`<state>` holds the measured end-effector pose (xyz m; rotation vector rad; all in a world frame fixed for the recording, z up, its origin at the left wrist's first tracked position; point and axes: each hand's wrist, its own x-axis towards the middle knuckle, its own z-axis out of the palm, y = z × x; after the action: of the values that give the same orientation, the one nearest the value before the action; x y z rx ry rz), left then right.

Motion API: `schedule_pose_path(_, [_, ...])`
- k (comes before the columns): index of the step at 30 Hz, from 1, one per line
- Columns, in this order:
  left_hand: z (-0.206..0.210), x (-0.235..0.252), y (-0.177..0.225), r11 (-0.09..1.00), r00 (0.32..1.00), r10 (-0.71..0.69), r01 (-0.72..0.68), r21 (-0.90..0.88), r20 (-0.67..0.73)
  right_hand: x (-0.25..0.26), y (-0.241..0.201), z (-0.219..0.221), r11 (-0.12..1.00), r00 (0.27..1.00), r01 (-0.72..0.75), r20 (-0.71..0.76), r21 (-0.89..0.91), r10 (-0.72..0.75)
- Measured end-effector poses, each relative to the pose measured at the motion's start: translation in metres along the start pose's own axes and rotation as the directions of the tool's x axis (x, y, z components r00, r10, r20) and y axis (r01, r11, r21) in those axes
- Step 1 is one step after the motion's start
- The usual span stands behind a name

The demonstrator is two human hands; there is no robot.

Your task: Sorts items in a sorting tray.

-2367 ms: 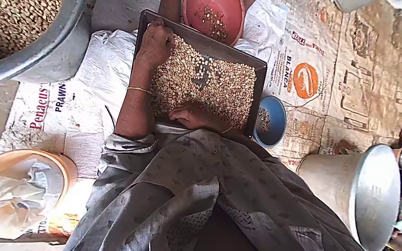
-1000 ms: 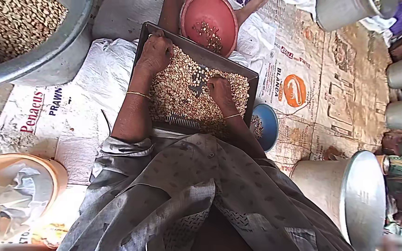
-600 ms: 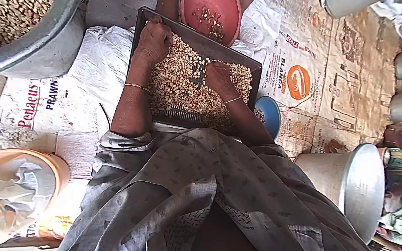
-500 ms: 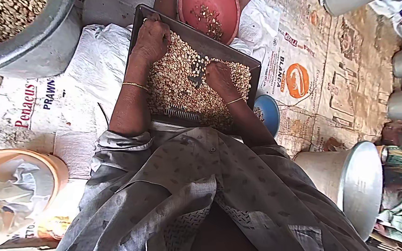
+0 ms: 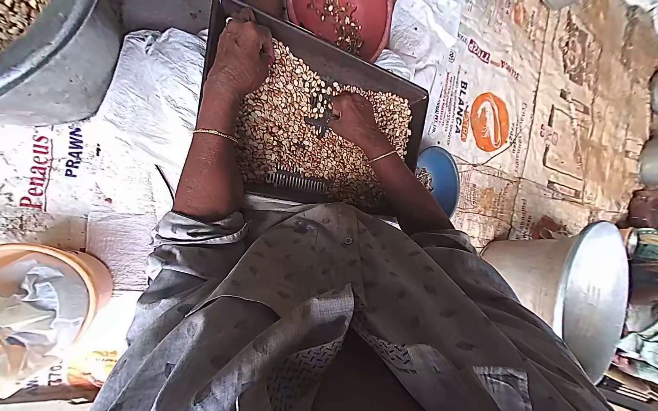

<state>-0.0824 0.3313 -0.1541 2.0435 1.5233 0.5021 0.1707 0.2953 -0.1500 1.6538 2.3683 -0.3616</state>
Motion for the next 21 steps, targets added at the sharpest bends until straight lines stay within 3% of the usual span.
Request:
schedule_pose_path(2, [0.001,0.000,0.000,1.000,1.000,0.006,-0.006,-0.001,-0.009,0.001,0.007,-0.004,0.999,0.999,0.040,-0.020,0.037,-0.039])
schedule_pose_path(4, [0.002,0.002,-0.002,1.000,1.000,0.012,-0.012,0.006,-0.026,0.007,0.021,-0.018,0.971,0.977,0.046,-0.213,0.234,0.005])
schedule_pose_path(5, [0.002,0.002,-0.003,1.000,0.999,0.015,-0.015,0.006,-0.033,0.011,0.028,-0.029,0.904,0.921,0.063,-0.375,0.422,0.110])
schedule_pose_path(7, [0.003,0.001,-0.003,1.000,0.999,0.017,-0.017,0.001,-0.042,0.017,0.036,-0.058,0.585,0.778,0.252,-0.521,0.771,0.351])
schedule_pose_path(8, [0.003,0.000,-0.003,1.000,0.999,0.016,-0.016,-0.001,-0.042,0.015,0.034,-0.067,0.431,0.751,0.330,-0.511,0.839,0.418])
schedule_pose_path(9, [0.003,-0.001,-0.002,1.000,0.999,0.016,-0.016,-0.004,-0.040,0.009,0.028,-0.066,0.359,0.755,0.364,-0.498,0.859,0.427])
schedule_pose_path(10, [0.002,0.000,-0.001,1.000,0.999,0.021,-0.021,-0.010,-0.045,0.002,0.018,-0.059,0.366,0.775,0.371,-0.501,0.854,0.384])
schedule_pose_path(12, [0.001,0.000,0.001,1.000,0.998,0.029,-0.030,-0.009,-0.051,-0.021,-0.016,-0.026,0.459,0.845,0.391,-0.508,0.798,0.165])
schedule_pose_path(14, [0.002,-0.001,0.001,0.999,0.998,0.032,-0.033,-0.014,-0.056,-0.046,-0.047,0.020,0.596,0.866,0.467,-0.474,0.654,-0.158])
schedule_pose_path(17, [0.001,-0.002,0.000,0.999,0.998,0.033,-0.033,-0.007,-0.058,-0.062,-0.057,0.073,0.703,0.729,0.677,-0.336,0.221,-0.596])
schedule_pose_path(19, [0.001,-0.003,0.001,0.999,0.998,0.035,-0.036,-0.007,-0.060,-0.057,-0.044,0.081,0.722,0.681,0.692,-0.324,-0.006,-0.656])
schedule_pose_path(21, [0.003,-0.003,0.001,0.999,0.997,0.034,-0.035,-0.007,-0.066,-0.047,-0.021,0.076,0.786,0.718,0.598,-0.331,-0.158,-0.613])
